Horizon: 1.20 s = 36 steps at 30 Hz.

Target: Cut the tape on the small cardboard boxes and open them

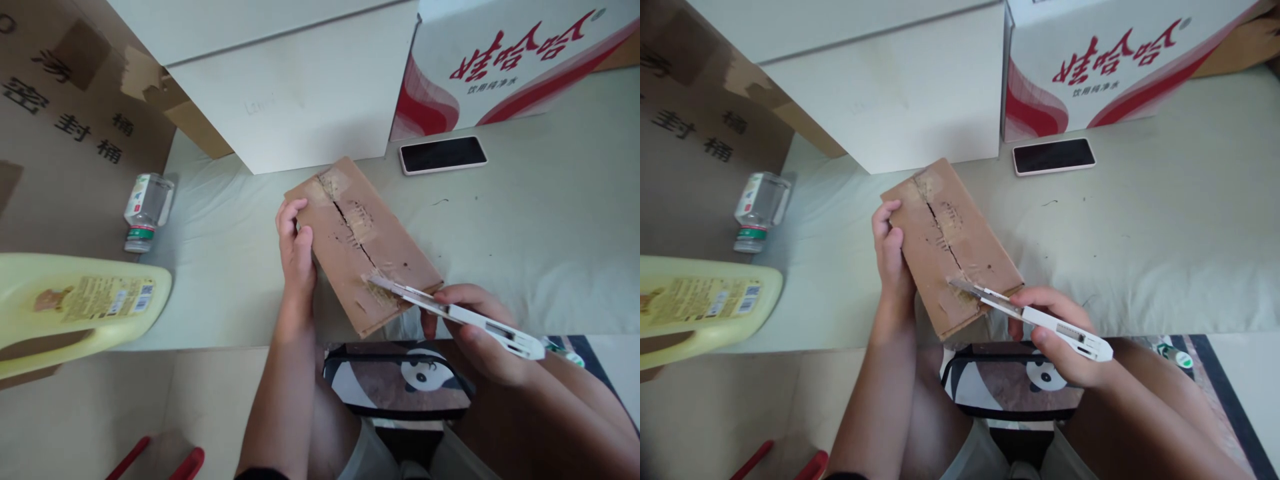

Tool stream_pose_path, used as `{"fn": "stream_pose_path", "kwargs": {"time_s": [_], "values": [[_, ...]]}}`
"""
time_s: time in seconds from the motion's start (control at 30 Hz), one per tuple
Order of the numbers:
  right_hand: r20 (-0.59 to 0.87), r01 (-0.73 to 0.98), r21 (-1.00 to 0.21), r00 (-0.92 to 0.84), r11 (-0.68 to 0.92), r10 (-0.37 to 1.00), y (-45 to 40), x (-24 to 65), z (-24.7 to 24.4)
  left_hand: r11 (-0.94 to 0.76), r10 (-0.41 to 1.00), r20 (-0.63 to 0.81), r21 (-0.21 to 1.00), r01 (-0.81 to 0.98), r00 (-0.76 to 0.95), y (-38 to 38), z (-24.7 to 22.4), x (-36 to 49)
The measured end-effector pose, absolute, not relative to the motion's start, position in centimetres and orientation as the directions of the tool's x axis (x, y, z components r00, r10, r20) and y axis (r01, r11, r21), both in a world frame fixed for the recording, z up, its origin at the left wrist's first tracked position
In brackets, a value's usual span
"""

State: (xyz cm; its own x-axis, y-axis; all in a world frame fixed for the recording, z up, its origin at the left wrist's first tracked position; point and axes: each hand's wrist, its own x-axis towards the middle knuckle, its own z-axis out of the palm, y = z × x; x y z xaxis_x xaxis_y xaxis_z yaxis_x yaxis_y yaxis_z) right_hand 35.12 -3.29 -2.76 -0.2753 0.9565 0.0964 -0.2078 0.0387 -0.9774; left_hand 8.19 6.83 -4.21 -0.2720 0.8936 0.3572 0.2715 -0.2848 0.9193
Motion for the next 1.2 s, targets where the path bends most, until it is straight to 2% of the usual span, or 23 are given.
{"fn": "stream_pose_path", "kwargs": {"time_s": [0.13, 0.37, 0.7, 1.2], "values": [[0.192, -0.255, -0.960, -0.314, 0.112, 0.930, -3.16, 35.10, -2.77, -0.298, 0.889, 0.359, 0.925, 0.236, -0.283, 6.78, -4.10, 8.24], [0.189, -0.266, -0.957, -0.273, 0.115, 0.943, -3.45, 34.98, -3.50, -0.300, 0.888, 0.356, 0.928, 0.220, -0.291, 6.86, -4.32, 8.11], [0.185, -0.283, -0.954, -0.308, 0.096, 0.933, -3.24, 34.71, -2.74, -0.348, 0.876, 0.406, 0.906, 0.242, -0.262, 7.07, -4.63, 7.97], [0.216, -0.287, -0.951, -0.339, 0.118, 0.915, -2.94, 34.81, -2.67, -0.323, 0.887, 0.364, 0.929, 0.180, -0.286, 6.88, -4.15, 8.25]]}}
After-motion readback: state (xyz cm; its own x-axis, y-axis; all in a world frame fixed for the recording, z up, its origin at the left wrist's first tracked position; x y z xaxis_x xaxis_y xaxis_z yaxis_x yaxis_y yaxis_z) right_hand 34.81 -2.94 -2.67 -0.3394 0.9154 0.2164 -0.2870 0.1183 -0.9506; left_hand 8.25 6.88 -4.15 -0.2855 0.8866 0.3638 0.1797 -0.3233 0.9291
